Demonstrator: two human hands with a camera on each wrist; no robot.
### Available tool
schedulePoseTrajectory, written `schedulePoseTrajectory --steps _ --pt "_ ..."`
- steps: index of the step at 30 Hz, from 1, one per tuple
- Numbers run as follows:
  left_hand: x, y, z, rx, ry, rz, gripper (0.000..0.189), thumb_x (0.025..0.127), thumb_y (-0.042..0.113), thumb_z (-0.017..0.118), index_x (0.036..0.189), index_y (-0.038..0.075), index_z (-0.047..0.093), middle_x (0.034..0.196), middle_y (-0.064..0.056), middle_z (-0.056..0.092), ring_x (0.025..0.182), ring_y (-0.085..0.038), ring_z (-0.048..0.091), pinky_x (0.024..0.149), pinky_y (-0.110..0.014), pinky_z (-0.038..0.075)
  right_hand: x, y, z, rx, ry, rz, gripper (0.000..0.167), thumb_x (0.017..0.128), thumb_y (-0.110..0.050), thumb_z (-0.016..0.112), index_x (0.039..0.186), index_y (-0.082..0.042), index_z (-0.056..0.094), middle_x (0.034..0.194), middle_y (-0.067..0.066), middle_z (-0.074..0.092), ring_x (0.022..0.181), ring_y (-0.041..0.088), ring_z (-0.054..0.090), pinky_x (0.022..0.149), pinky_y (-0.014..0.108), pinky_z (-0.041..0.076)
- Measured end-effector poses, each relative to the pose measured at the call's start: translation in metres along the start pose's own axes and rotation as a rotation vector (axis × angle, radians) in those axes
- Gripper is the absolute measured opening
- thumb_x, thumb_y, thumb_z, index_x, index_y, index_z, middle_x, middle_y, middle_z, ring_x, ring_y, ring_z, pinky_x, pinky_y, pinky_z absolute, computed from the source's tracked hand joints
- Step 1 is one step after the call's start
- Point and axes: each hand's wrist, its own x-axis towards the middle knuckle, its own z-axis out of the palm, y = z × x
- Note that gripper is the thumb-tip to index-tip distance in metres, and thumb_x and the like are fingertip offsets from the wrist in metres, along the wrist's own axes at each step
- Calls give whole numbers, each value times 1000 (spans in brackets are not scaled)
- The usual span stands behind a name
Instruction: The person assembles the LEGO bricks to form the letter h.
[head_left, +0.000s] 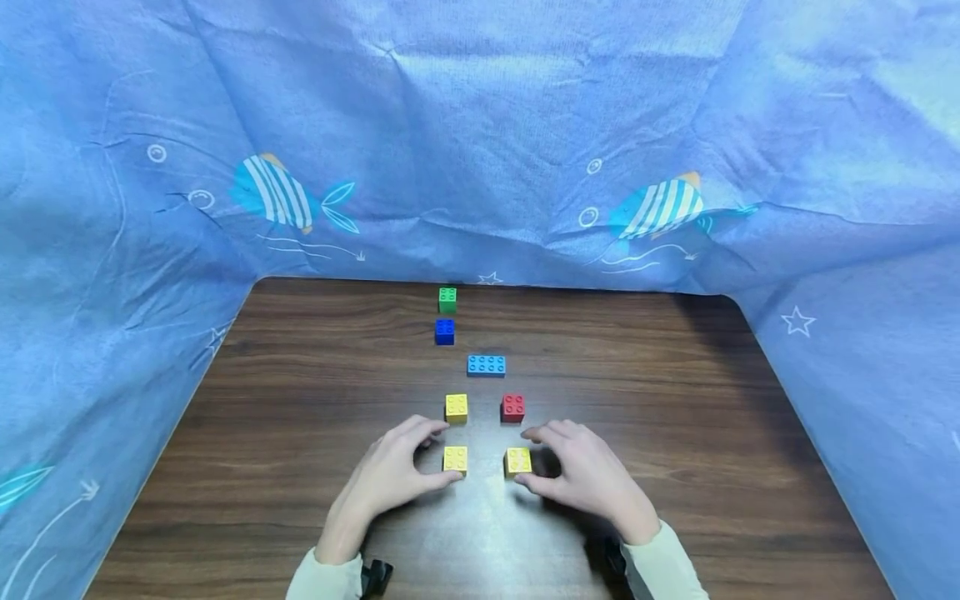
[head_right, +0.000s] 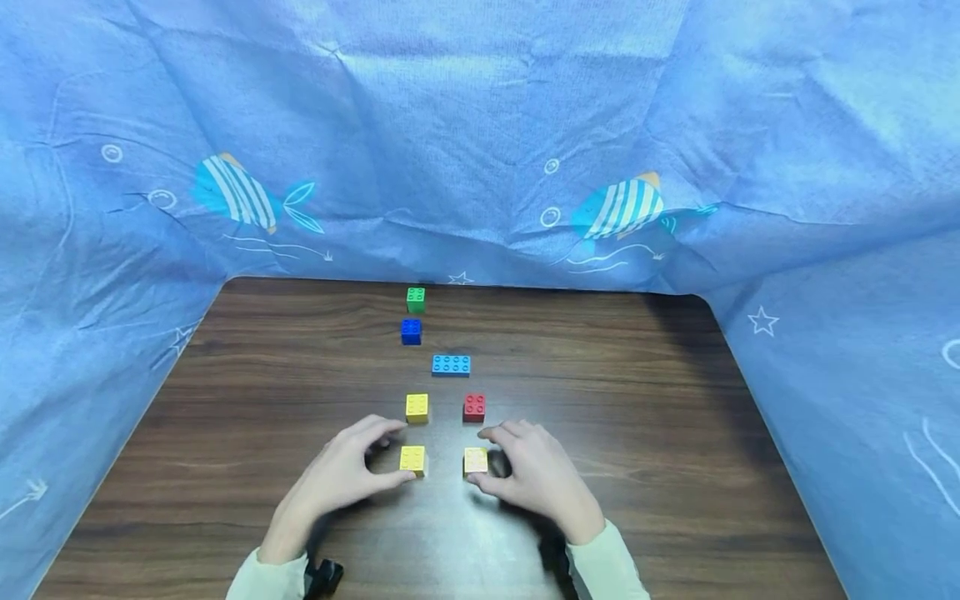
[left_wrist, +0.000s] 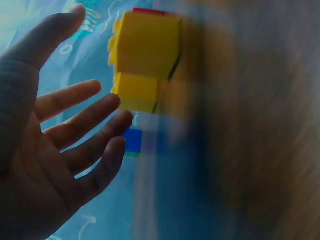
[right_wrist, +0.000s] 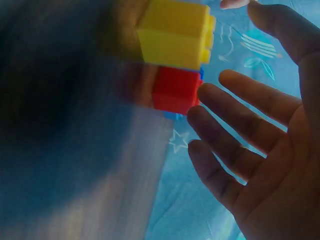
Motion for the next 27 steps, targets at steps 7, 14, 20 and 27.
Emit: schedulePoseTrajectory --steps 7,14,20,27 --pt "-3 2 15 -12 -43 -7 61 76 42 88 128 17 67 110 10 66 95 -8 61 82 -33 53 0 -4 14 -45 -34 -10 56 75 -51 83 120 -21 70 106 -9 68 93 9 60 80 34 53" --pt "-1 2 21 -2 -34 36 41 78 31 88 114 20 70 106 10 65 90 -7 59 78 -29 52 3 -4 21 -63 -25 1 44 77 -39 85 114 -21 71 102 -9 68 93 11 63 81 36 53" --pt "1 2 22 8 -21 54 32 79 26 88 105 20 70 100 11 63 84 -8 58 75 -26 50 5 -4 22 -68 -25 -1 38 78 -37 85 109 -20 72 98 -9 69 90 11 64 80 36 53" --pt "7 7 21 46 -52 26 31 81 32 86 106 20 71 99 10 64 85 -7 60 75 -28 51 7 -6 20 -61 -39 7 36 78 -36 85 108 -20 73 98 -9 70 89 11 64 79 35 53"
